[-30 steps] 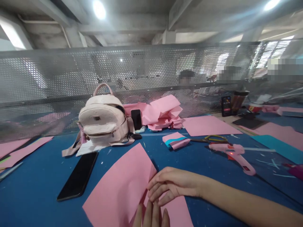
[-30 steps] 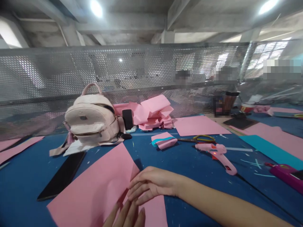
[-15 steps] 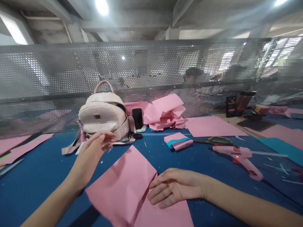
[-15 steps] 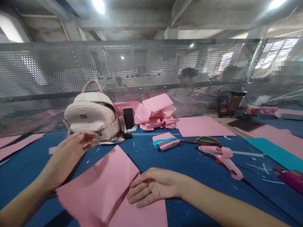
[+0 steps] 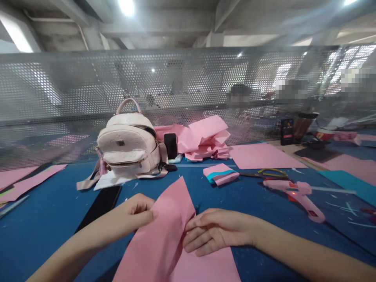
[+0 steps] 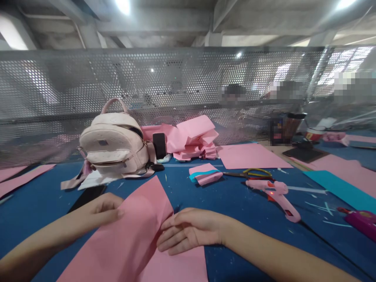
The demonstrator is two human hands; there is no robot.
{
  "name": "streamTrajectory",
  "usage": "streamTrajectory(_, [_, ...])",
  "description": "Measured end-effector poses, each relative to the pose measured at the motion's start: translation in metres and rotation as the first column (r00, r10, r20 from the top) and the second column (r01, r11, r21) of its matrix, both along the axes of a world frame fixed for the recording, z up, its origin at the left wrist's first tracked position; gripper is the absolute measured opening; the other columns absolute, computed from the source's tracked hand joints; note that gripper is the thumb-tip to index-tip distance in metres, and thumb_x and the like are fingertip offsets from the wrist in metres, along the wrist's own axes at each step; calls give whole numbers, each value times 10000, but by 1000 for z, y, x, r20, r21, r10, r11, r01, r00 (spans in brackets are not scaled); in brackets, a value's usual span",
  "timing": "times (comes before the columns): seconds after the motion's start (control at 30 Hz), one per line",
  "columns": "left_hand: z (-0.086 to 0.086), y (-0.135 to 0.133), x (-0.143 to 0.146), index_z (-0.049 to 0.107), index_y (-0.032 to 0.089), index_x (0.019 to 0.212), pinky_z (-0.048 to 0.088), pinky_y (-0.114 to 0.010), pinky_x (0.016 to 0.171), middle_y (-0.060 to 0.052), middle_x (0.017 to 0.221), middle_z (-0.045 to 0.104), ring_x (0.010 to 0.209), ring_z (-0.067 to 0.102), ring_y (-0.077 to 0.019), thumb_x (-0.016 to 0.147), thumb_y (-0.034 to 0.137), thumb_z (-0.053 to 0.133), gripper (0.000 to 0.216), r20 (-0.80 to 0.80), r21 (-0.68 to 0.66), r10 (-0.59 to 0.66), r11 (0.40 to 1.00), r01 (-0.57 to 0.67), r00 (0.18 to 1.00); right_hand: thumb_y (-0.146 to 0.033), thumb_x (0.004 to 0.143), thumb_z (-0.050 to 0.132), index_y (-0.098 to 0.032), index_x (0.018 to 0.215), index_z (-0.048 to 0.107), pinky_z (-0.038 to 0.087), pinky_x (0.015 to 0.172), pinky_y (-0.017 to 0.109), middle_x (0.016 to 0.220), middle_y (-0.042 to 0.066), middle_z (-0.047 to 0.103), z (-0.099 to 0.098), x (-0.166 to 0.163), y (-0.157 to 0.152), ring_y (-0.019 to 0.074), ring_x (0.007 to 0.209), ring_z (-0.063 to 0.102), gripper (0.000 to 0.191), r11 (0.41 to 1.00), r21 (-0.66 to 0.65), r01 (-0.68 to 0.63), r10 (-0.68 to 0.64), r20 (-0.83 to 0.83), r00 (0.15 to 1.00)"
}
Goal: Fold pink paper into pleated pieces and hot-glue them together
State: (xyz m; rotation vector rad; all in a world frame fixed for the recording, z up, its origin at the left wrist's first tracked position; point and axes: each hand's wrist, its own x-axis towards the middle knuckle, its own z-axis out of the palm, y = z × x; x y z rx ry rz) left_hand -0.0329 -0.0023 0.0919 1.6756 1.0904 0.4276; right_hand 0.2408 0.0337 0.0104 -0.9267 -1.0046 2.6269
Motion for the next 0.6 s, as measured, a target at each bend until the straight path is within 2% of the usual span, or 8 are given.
streamTrajectory(0.17, [1,-11,15,277,208,616,143,-275,537,53,646,207,597,174,-108,866,492,512,445,82,13,4,1000,-5,997,-215,704,718,-119,1018,596,527,910,412,1049,174,713,-3,0,-1,318,1033,695,350,1000,12,15,-15,-6,1000])
streamTrajectory(0.4, [6,-22,31,312,208,618,170,-268,545,49,644,238,608,204,-113,838,658,483,529,116,15,43,999,-45,992,-202,714,670,-62,1001,673,536,919,370,1085,193,707,1,0,-2,268,1030,695,319,999,37,-14,15,-10,1000])
streamTrajectory(0.6, [12,-22,37,302,207,620,164,-266,531,53,642,219,598,191,-109,862,658,460,536,79,66,23,997,-29,997,-176,727,658,-78,992,684,555,867,320,1032,169,730,1,1,-4,212,946,717,283,997,67,-38,41,-44,998])
